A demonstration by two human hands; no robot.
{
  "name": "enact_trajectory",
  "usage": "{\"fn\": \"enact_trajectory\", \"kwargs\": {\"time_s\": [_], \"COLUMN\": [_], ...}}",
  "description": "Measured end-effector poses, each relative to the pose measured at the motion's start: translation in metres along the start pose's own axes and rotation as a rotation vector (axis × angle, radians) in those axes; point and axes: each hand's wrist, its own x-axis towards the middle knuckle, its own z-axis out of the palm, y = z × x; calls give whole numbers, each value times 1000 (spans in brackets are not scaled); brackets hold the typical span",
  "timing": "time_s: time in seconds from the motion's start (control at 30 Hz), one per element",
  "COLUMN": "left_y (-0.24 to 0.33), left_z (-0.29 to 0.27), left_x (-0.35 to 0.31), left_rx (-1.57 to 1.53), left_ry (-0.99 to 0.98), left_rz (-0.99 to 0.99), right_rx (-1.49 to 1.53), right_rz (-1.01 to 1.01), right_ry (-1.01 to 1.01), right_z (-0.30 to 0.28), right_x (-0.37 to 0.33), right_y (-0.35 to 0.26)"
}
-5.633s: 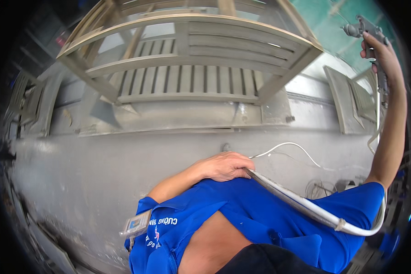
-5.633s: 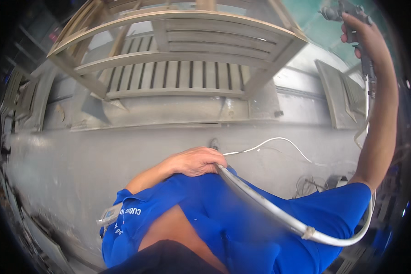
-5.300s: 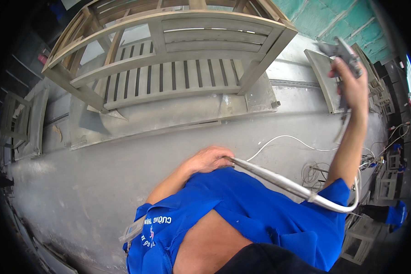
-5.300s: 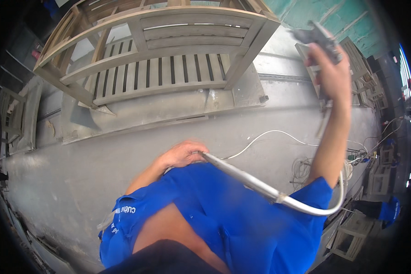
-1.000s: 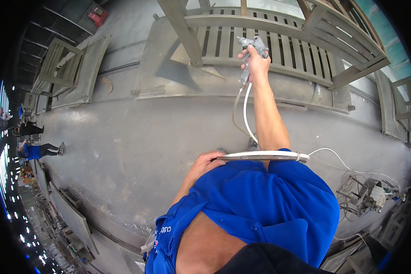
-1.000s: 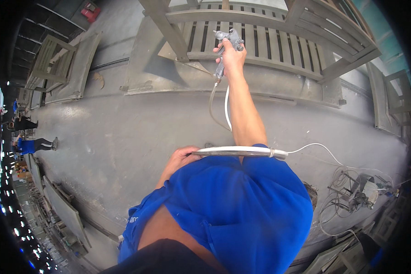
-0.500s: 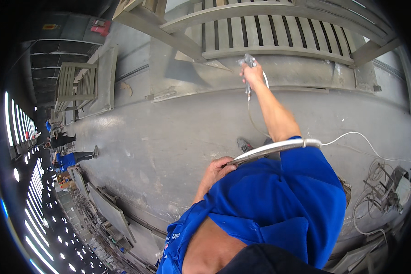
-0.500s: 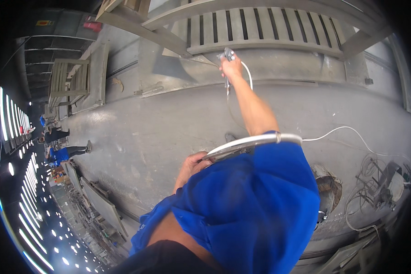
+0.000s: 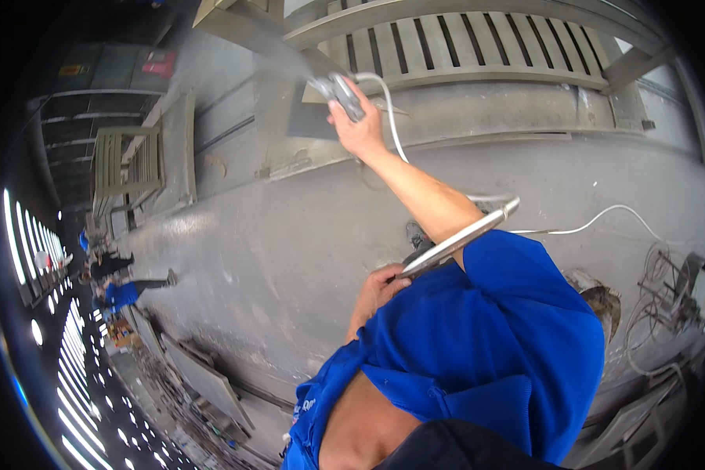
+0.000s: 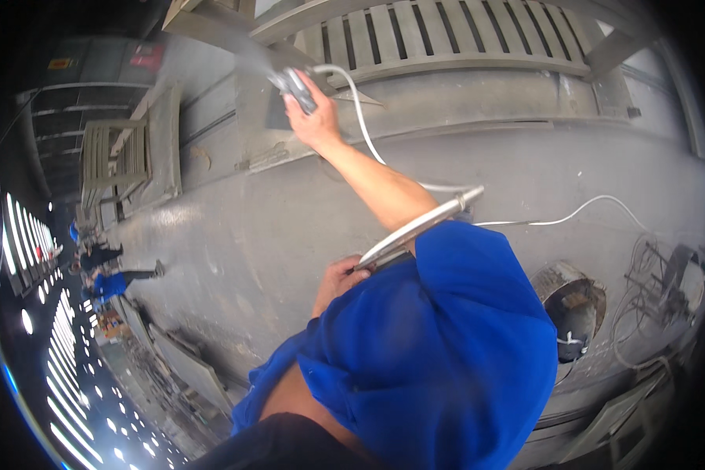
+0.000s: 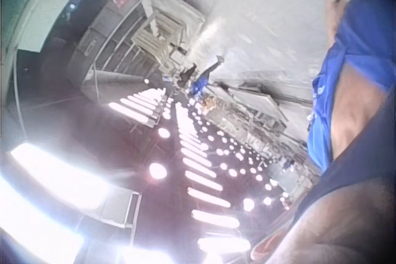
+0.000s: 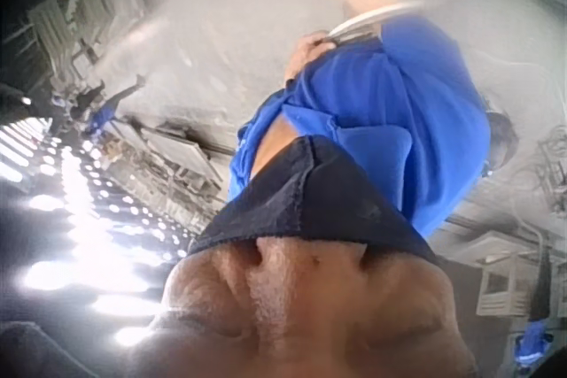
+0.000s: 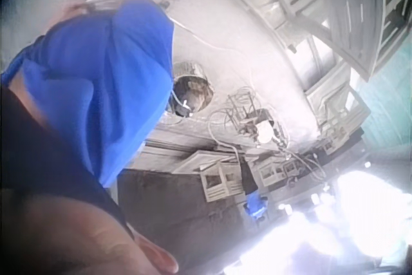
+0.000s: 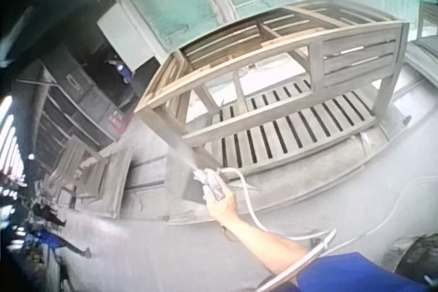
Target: The person uses a spray gun to apply a light-colored coating to a wooden furniture frame. They move around the frame to cover multiple sides and sections, including the slats and frame edges.
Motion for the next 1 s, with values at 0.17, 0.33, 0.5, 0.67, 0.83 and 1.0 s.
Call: {"fn": "enact_trajectory", "kwargs": {"time_s": [0.17, 0.33, 0.5, 0.67, 0.83, 1.0], "left_y": [-26, -55, -40, -6, 25, 52], "left_z": [-52, -89, -90, -60, -4, 79], "left_x": [-11, 6, 26, 48, 77, 123], "left_rx": [-130, -36, 103, 231, 276, 303], "left_ry": [-93, -239, -337, -371, -350, -435], "left_rz": [-108, 17, 73, 70, 55, 59], "right_rx": [-394, -297, -108, -343, -654, -892], "right_rz": [546, 537, 414, 463, 423, 167], "right_ry": [255, 418, 305, 223, 181, -250], "right_z": [-78, -153, -167, -181, -248, -315], "right_x": [-39, -58, -33, -18, -21, -13], "right_y": [96, 80, 16, 4, -2, -32]}}
